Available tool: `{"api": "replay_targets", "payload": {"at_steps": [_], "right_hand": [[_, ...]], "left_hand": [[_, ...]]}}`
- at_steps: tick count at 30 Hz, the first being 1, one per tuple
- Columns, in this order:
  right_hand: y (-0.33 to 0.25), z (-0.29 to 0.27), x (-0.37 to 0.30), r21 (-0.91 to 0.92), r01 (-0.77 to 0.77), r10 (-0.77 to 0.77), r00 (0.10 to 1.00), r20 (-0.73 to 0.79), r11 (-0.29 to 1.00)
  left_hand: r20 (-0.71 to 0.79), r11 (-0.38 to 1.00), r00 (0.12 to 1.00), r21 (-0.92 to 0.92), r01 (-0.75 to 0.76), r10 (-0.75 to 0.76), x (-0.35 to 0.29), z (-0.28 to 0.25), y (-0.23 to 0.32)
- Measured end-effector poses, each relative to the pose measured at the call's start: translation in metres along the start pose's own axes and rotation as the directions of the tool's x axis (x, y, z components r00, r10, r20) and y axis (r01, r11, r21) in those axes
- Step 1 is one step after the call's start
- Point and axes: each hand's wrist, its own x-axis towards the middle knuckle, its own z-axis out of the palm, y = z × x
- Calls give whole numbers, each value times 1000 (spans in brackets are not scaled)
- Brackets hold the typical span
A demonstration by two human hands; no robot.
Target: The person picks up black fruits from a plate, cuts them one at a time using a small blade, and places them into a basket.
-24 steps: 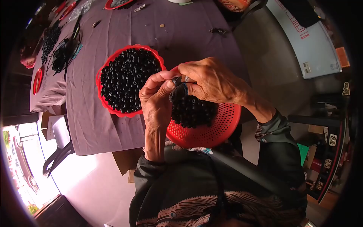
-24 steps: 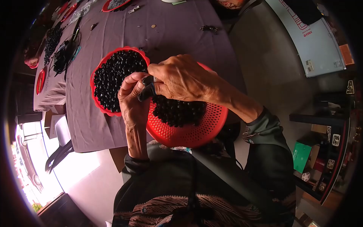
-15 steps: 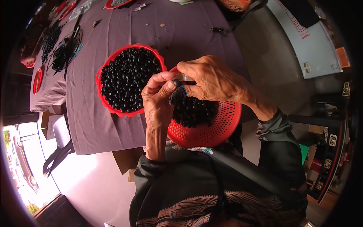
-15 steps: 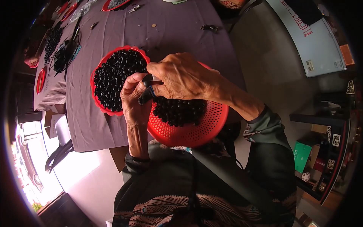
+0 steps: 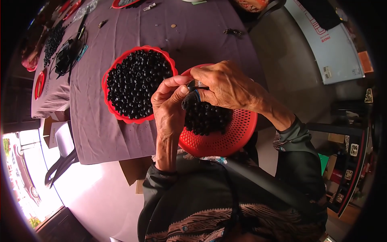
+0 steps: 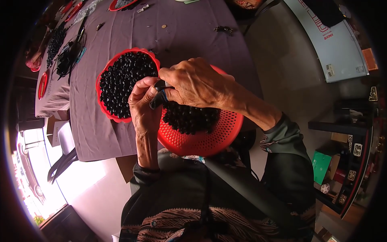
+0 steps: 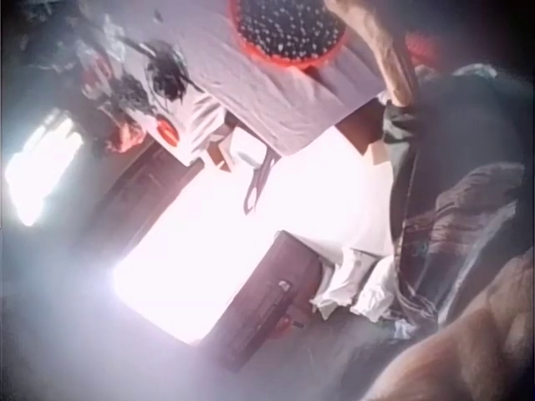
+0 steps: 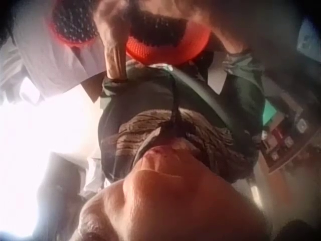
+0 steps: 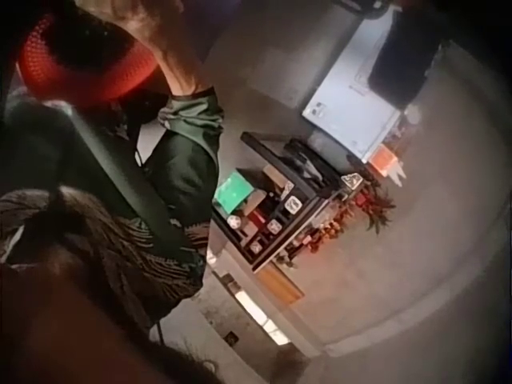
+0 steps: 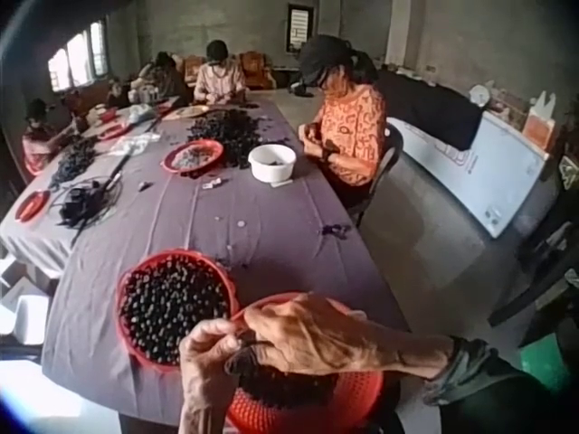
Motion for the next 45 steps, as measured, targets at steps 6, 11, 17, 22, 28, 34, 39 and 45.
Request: {"api": "replay_targets", "payload": {"at_steps": [6,11,17,22,28,34,39,45], "right_hand": [[0,-2,-3,-9,-16,15,1000,-19,1000],[-4,-9,0,77,-44,41,998,43,996],[0,-4,-2,54,-67,64,995,70,996],[1,-2,-3,38,-13,13,1000,4,999],[1,-3,-4,29,-9,10,1000,-13,1000],[1,-2,-5,34,3,-2,1000,-21,999],[1,-3,-6,-13,-6,7,1000,12,1000],[3,0,-7,-35,20,-22,998,-50,999]], "left_hand": [[-23,1000,1000,-8,13,-13,0,3,-3],[-19,1000,999,-17,26,-26,0,2,-2],[-35,999,999,-9,32,-32,0,3,-3],[-18,1000,1000,-17,17,-17,0,4,-3],[-4,1000,1000,-23,22,-22,-1,5,-3],[-9,1000,1000,-14,20,-20,-1,3,-4],[-24,999,999,-28,29,-30,-2,3,-5],[-13,998,999,-45,31,-31,-1,5,-5]]}}
